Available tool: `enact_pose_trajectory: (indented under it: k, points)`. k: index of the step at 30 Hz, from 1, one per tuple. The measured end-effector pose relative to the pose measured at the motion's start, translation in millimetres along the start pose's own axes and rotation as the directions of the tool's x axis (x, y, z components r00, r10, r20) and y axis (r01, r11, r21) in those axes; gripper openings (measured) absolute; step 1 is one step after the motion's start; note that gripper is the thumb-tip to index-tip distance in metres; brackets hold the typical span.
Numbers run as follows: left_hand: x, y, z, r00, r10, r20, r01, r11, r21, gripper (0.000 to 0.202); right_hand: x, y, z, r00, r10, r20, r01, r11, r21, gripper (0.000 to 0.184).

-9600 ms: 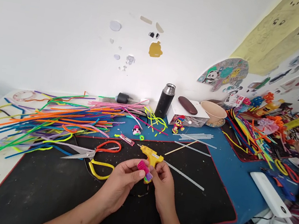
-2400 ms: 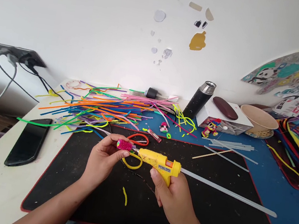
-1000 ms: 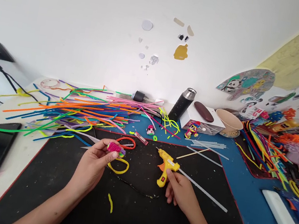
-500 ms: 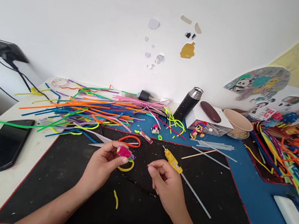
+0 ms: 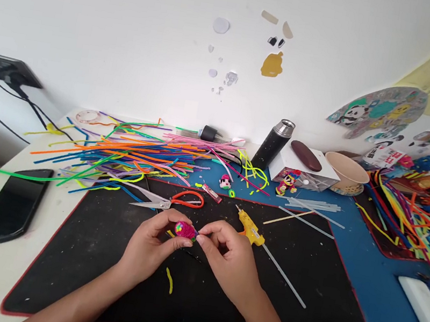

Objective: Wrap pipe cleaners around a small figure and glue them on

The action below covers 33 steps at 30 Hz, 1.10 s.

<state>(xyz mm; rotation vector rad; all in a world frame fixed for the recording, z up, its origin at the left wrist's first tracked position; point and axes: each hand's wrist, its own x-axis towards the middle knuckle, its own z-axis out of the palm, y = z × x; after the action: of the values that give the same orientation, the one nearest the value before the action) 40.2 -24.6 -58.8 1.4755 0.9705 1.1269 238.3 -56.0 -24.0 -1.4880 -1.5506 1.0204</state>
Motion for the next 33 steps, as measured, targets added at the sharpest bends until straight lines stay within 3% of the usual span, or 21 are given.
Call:
enact_pose_trajectory:
  k: [14, 20, 25, 28, 33]
  points:
    - [-0.6, -4.0, -1.0, 0.997, 0.045, 0.066, -0.049, 0.997, 0.064, 0.018, -1.7, -1.0, 1.8, 0.998, -0.048, 0.039, 0.051, 0.997, -0.064, 0.008]
    - [1.5, -0.1, 1.0, 0.995, -0.086, 0.057, 0.091, 0.991, -0.094, 0.026, -3.2, -3.9, 3.7, 0.998, -0.060, 0.037, 0.063, 0.993, -0.103, 0.010]
    - [2.5, 6.8, -0.8, 0.972, -0.195, 0.132, 0.224, 0.939, -0.262, 0.032, -2.5, -6.1, 4.6, 0.998, -0.062, 0.032, 0.065, 0.992, -0.107, 0.009]
    - [3.8, 10.6, -3.2, 0.953, -0.236, 0.188, 0.284, 0.912, -0.296, 0.032, -1.5, -6.3, 4.2, 0.997, -0.065, 0.034, 0.068, 0.991, -0.111, 0.008]
    - [7.5, 12.0, -3.5, 0.947, -0.260, 0.189, 0.309, 0.897, -0.315, 0.027, -0.6, -5.8, 3.7, 0.997, -0.063, 0.037, 0.067, 0.989, -0.135, 0.008]
